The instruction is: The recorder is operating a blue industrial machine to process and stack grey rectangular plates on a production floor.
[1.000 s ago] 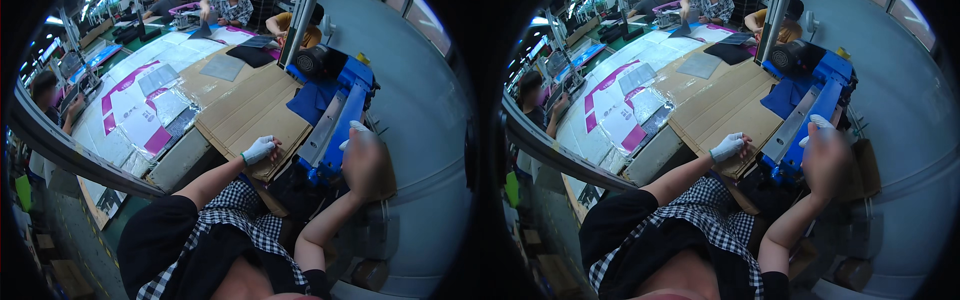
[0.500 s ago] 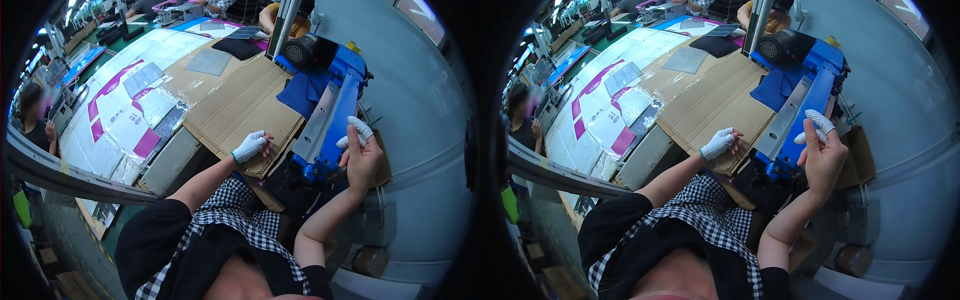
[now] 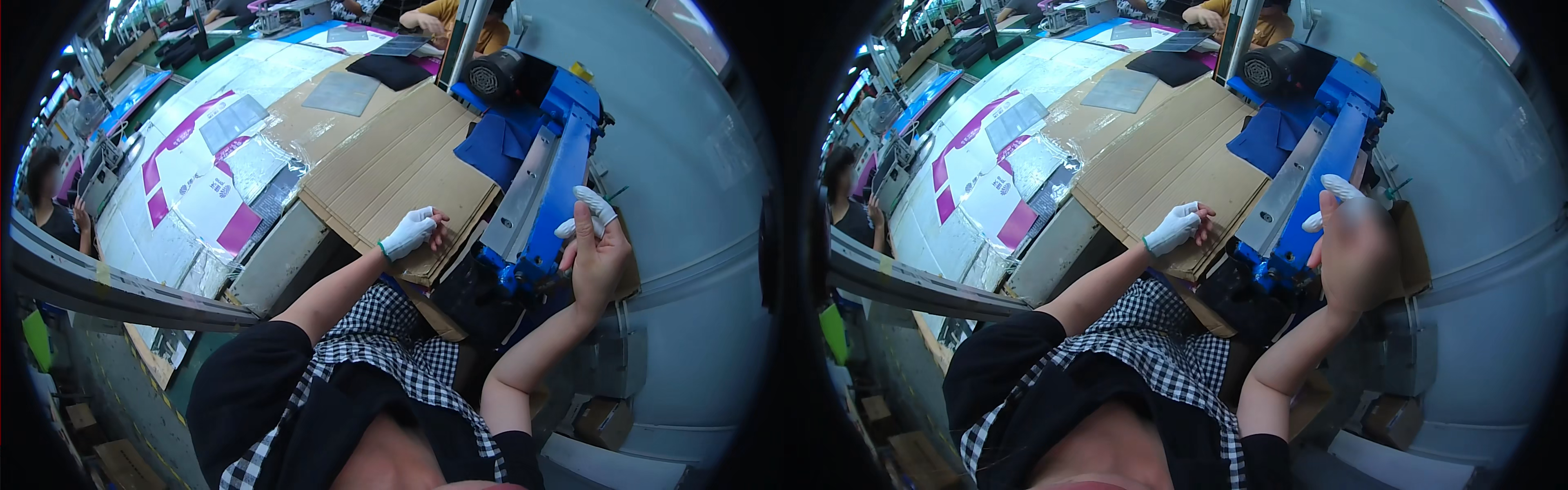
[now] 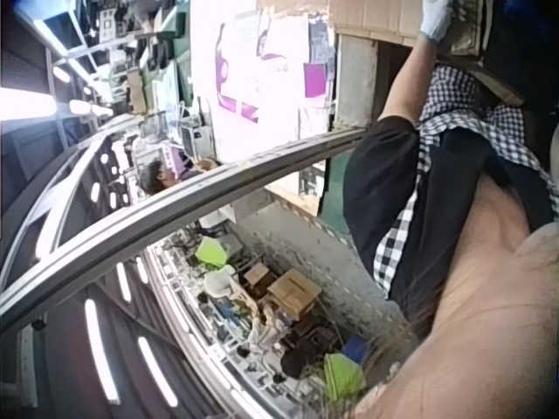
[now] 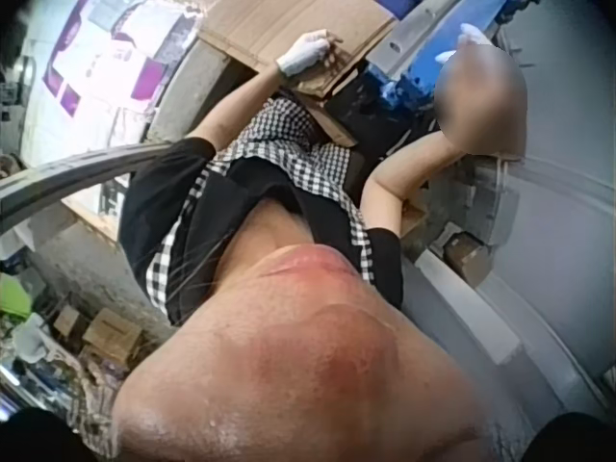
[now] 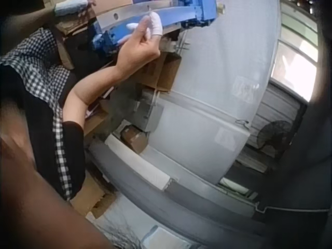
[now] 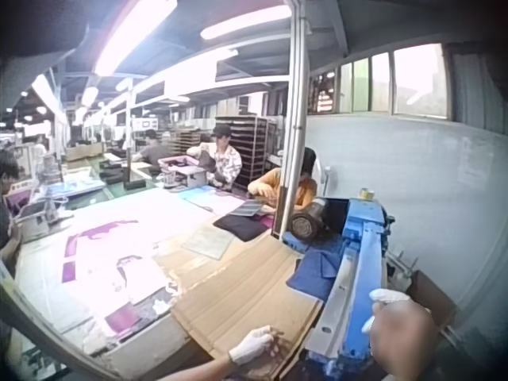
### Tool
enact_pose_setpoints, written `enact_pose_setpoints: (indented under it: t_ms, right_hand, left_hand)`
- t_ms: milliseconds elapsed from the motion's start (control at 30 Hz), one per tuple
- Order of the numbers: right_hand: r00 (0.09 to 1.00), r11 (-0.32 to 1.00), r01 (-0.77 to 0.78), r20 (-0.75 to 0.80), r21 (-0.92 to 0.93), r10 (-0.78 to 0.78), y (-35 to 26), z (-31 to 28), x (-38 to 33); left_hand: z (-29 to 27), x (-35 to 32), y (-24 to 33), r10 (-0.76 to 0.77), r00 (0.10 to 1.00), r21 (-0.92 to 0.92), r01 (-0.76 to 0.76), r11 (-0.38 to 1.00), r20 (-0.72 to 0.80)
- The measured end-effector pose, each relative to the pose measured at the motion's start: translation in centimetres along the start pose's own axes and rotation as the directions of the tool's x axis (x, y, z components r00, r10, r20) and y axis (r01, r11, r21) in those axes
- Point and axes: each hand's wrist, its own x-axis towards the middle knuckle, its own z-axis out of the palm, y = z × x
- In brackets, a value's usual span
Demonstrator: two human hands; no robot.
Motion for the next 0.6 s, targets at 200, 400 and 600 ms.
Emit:
enact_pose_setpoints:
  t_ms: [200,400,600]
  right_hand:
    - [1.0,1.0,0.005,0.006,0.013,-0.005,0.15,-0.08,0.0]
    - [1.0,1.0,0.019,0.014,0.011,-0.019,0.58,-0.1,0.0]
    - [1.0,1.0,0.019,0.009,0.006,-0.019,0.44,-0.07,0.11]
  left_hand:
    - [-0.08,0.03,-0.04,-0.003,1.0,0.028,0.003,1.0,-0.004]
    - [-0.51,0.23,-0.48,-0.008,1.0,0.039,0.008,0.999,-0.003]
    - [-0.22,0.22,-0.04,0.003,1.0,0.055,-0.003,0.998,0.002]
